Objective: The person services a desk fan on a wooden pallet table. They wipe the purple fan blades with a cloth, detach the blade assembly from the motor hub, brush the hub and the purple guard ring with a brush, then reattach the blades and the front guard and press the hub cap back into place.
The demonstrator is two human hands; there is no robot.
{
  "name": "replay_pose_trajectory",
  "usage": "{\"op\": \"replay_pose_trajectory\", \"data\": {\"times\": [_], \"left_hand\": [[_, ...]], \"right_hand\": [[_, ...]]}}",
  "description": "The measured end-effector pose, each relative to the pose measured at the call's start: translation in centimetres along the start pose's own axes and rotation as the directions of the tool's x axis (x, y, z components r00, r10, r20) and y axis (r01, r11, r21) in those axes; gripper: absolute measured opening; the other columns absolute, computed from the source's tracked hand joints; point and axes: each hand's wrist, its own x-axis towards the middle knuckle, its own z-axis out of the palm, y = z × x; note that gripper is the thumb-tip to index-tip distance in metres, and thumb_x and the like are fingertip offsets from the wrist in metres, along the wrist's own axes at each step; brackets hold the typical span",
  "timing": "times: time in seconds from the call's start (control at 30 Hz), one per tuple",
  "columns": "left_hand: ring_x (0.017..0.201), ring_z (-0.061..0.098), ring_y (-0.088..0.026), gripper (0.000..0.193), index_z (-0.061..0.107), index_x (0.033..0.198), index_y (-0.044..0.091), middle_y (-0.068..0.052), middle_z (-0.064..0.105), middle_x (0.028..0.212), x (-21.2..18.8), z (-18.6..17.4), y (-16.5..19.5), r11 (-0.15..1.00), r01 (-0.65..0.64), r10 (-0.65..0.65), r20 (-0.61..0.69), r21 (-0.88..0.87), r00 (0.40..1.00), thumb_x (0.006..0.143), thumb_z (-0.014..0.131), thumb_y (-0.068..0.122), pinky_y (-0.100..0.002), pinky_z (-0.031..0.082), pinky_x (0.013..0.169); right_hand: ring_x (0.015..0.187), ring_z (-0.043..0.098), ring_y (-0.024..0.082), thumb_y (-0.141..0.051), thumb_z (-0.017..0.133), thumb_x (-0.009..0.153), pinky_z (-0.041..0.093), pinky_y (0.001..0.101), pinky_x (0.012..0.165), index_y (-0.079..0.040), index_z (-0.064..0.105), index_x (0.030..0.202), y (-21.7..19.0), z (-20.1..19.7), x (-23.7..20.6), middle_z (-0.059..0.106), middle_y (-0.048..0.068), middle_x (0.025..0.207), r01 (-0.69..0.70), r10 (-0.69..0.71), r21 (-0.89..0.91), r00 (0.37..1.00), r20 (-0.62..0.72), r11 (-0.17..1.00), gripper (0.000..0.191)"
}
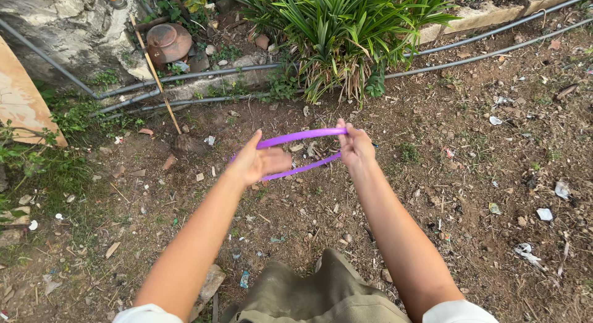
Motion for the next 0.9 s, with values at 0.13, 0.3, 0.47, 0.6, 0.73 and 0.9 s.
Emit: {"op": "replay_pose_trajectory", "data": {"times": [0.13, 0.3, 0.47, 0.6, 0.73, 0.9], "left_hand": [[0.104, 0.079, -0.037, 0.077, 0.072, 0.111, -0.003, -0.022, 0.077, 0.109, -3.8, -0.7, 0.5, 0.23, 0.179, 0.425, -0.264, 0.957, 0.866, 0.093, 0.051, 0.069, -0.041, 0.063, 0.086], [0.08, 0.071, -0.019, 0.062, 0.065, 0.117, 0.003, -0.015, 0.074, 0.103, -1.7, 0.9, -1.3, 0.198, -0.309, 0.485, 0.181, 0.93, 0.856, 0.084, 0.076, 0.055, -0.034, 0.056, 0.068], [0.067, 0.072, -0.015, 0.04, 0.071, 0.108, 0.003, -0.01, 0.078, 0.092, 0.0, -1.6, -3.8, 0.563, -0.304, 0.233, 0.206, 0.769, 0.951, 0.095, 0.065, 0.041, -0.029, 0.059, 0.061], [0.06, 0.066, -0.013, 0.026, 0.07, 0.102, 0.0, -0.006, 0.073, 0.084, -1.5, -4.3, -3.7, 0.517, -0.358, 0.302, 0.226, 0.777, 0.926, 0.094, 0.067, 0.025, -0.028, 0.056, 0.053], [0.056, 0.058, -0.008, 0.024, 0.071, 0.1, 0.003, 0.001, 0.064, 0.077, -5.1, -5.4, -3.7, 0.539, -0.342, 0.318, 0.189, 0.77, 0.929, 0.096, 0.068, 0.026, -0.026, 0.051, 0.05], [0.053, 0.055, -0.01, 0.02, 0.077, 0.102, 0.011, 0.001, 0.061, 0.066, -10.3, -5.7, -3.8, 0.316, -0.415, 0.43, 0.261, 0.853, 0.864, 0.091, 0.067, 0.025, -0.03, 0.043, 0.048]], "right_hand": [[0.102, 0.077, 0.041, 0.017, 0.053, 0.097, 0.062, 0.0429, 0.084, 0.005, 0.037, 0.107, 3.2, -0.2, -3.2, 0.066, 0.034, 0.111, 0.0, 0.007, -0.125, 0.998, 0.058, 0.992, 0.022], [0.1, 0.074, 0.038, 0.011, 0.056, 0.092, 0.063, 0.0435, 0.082, -0.011, 0.041, 0.103, 8.9, -1.3, -6.1, 0.064, 0.024, 0.107, 0.076, -0.003, -0.306, 0.973, 0.23, 0.949, 0.029], [0.099, 0.075, 0.024, -0.011, 0.059, 0.103, 0.06, 0.0335, 0.076, -0.009, 0.052, 0.112, 9.8, -2.5, -8.3, 0.072, 0.014, 0.107, 0.08, 0.181, -0.576, 0.906, 0.382, 0.813, 0.011], [0.076, 0.069, 0.017, -0.037, 0.038, 0.113, 0.047, 0.0277, 0.064, -0.004, 0.063, 0.123, 5.7, -5.4, -13.1, 0.075, 0.013, 0.099, 0.296, 0.066, -0.812, 0.924, 0.378, 0.503, 0.043], [0.071, 0.065, 0.015, -0.019, 0.041, 0.104, 0.05, 0.029, 0.065, -0.009, 0.054, 0.124, 4.6, -7.5, -20.7, 0.073, 0.012, 0.099, 0.58, -0.237, -0.723, 0.814, 0.53, 0.376, 0.026], [0.089, 0.071, 0.012, -0.011, 0.045, 0.105, 0.052, 0.0226, 0.078, -0.001, 0.054, 0.127, 9.4, -7.8, -28.0, 0.074, 0.012, 0.116, 0.812, -0.147, -0.485, 0.55, 0.822, 0.324, 0.026]]}}
